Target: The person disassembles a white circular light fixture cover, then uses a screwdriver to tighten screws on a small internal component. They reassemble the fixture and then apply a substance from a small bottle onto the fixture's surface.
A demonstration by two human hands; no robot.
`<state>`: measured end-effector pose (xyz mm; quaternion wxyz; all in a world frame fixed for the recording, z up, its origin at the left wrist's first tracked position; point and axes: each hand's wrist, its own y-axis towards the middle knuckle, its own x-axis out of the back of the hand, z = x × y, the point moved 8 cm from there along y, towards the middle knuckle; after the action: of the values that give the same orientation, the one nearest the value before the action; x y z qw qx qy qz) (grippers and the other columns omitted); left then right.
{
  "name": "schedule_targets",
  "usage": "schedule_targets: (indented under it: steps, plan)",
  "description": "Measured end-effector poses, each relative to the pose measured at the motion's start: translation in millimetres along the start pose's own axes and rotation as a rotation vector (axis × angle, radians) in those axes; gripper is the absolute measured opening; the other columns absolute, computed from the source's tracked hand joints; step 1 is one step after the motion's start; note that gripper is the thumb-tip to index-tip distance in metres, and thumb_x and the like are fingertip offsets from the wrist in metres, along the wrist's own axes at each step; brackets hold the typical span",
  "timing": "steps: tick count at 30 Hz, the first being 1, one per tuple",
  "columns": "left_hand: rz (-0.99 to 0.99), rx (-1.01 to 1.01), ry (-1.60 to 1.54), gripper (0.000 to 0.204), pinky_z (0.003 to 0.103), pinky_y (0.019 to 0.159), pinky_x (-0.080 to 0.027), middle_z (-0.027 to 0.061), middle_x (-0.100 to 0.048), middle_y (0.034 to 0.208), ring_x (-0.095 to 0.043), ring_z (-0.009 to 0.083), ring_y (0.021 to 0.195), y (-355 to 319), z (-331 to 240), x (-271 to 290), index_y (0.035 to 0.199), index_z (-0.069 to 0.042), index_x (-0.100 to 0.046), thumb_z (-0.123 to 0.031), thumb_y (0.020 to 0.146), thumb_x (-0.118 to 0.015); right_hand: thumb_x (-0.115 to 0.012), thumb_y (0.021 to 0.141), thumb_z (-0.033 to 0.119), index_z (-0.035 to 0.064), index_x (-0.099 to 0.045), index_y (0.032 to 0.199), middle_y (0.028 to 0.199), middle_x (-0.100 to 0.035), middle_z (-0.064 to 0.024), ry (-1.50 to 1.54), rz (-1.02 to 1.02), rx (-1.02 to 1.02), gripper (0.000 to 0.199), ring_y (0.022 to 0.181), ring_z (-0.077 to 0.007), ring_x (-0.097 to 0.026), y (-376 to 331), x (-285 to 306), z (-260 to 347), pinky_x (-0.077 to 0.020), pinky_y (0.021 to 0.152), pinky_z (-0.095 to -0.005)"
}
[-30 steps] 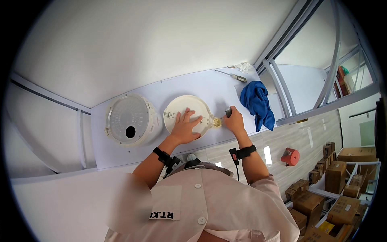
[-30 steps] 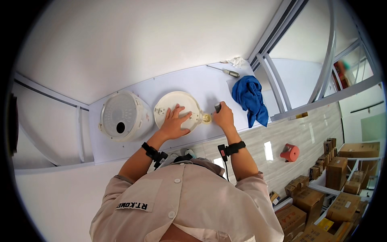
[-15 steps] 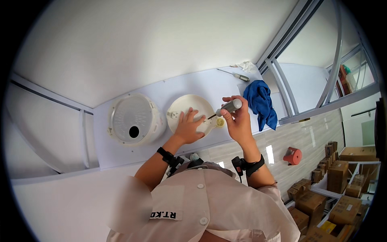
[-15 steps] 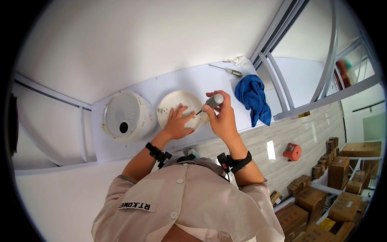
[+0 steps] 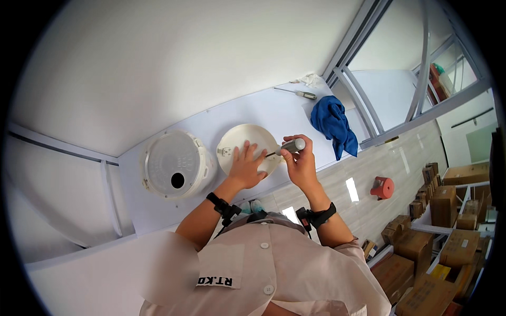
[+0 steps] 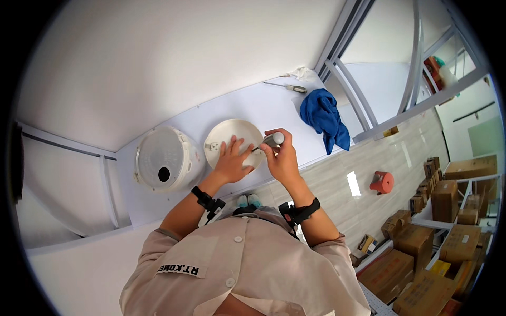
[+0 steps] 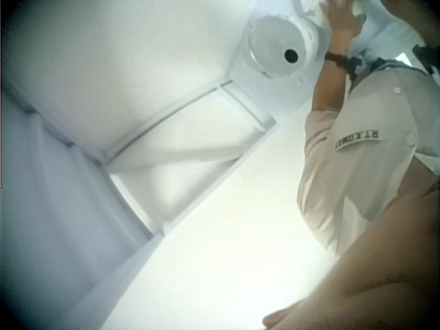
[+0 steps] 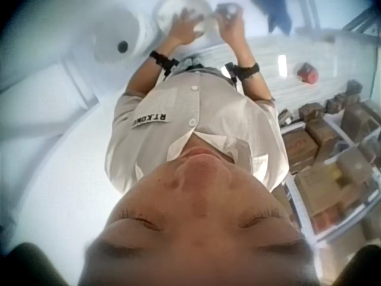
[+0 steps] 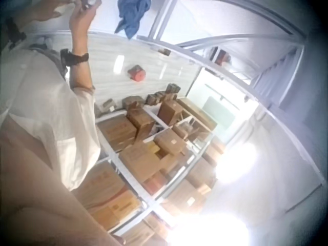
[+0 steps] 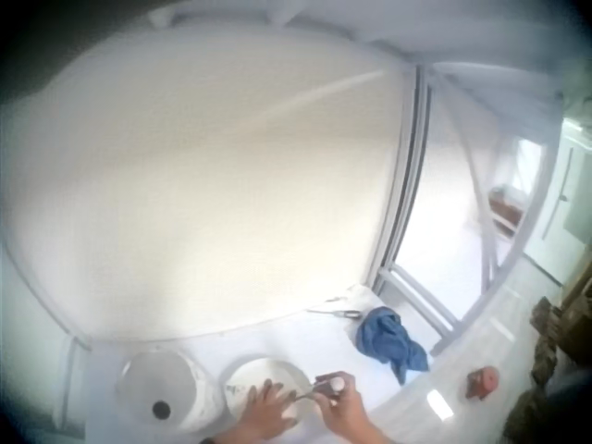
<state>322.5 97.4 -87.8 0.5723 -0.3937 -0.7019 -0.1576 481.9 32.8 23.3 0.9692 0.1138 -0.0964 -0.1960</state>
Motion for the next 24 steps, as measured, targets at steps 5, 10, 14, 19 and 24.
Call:
schedule_targets:
  steps: [5,10,14,19,24]
  plan:
    - [-0.004,-0.017,-0.006,0.084,0.066,0.129,-0.004,0.0196,-0.022,0.173,-0.007,0.0439,0.164,1.3,3.1,0.5,0.168,-0.025,-0.036,-0.053,0.095,-0.066,-0.074,0.1,0.005,0.0023,-0.042,0.138,0.127,-0.07,-0.0158,-0.09,-0.022,0.029,0.05,0.107,-0.0261,-0.074,-4.4,-4.3,7.5,-0.0628,0.095,-0.04]
    - [0.006,-0.042,0.003,0.084,0.068,0.128,-0.005,0.0205,-0.022,0.173,-0.007,0.0449,0.164,1.8,3.8,1.3,0.168,-0.024,-0.035,-0.053,0.095,-0.066,-0.075,0.099,0.006,0.0023,-0.042,0.138,0.125,-0.07,-0.0163,-0.109,-0.054,0.026,0.05,0.107,-0.0279,-0.075,-8.1,-4.4,8.7,-0.0632,0.094,-0.0408]
    - [-0.02,-0.061,0.023,0.084,0.068,0.128,-0.005,0.0203,-0.022,0.173,-0.008,0.0454,0.163,2.4,3.5,-3.5,0.168,-0.024,-0.035,-0.053,0.095,-0.067,-0.077,0.098,0.007,0.0023,-0.046,0.134,0.123,-0.07,-0.0167,-0.114,-0.053,0.019,0.048,0.106,-0.0292,-0.075,-8.7,-6.5,11.1,-0.0633,0.092,-0.041]
    - [-0.015,-0.063,0.012,0.084,0.068,0.129,-0.005,0.0193,-0.023,0.173,-0.008,0.0442,0.164,2.6,4.8,-1.8,0.167,-0.024,-0.039,-0.053,0.094,-0.068,-0.084,0.091,0.008,0.002,-0.053,0.129,0.119,-0.069,-0.0191,-0.543,-0.08,0.388,0.05,0.101,-0.0376,-0.074,-7.6,-12.2,54.7,-0.062,0.085,-0.0425]
    - [0.0,-0.089,-0.008,0.083,0.067,0.129,-0.005,0.0179,-0.023,0.173,-0.008,0.0424,0.164,3.5,5.3,3.9,0.165,-0.025,-0.042,-0.054,0.092,-0.069,-0.084,0.086,0.002,0.0042,-0.057,0.136,0.12,-0.067,-0.0186,-0.341,0.022,0.215,0.057,0.097,-0.0373,-0.073,-0.8,-14.2,43.8,-0.0604,0.082,-0.0416]
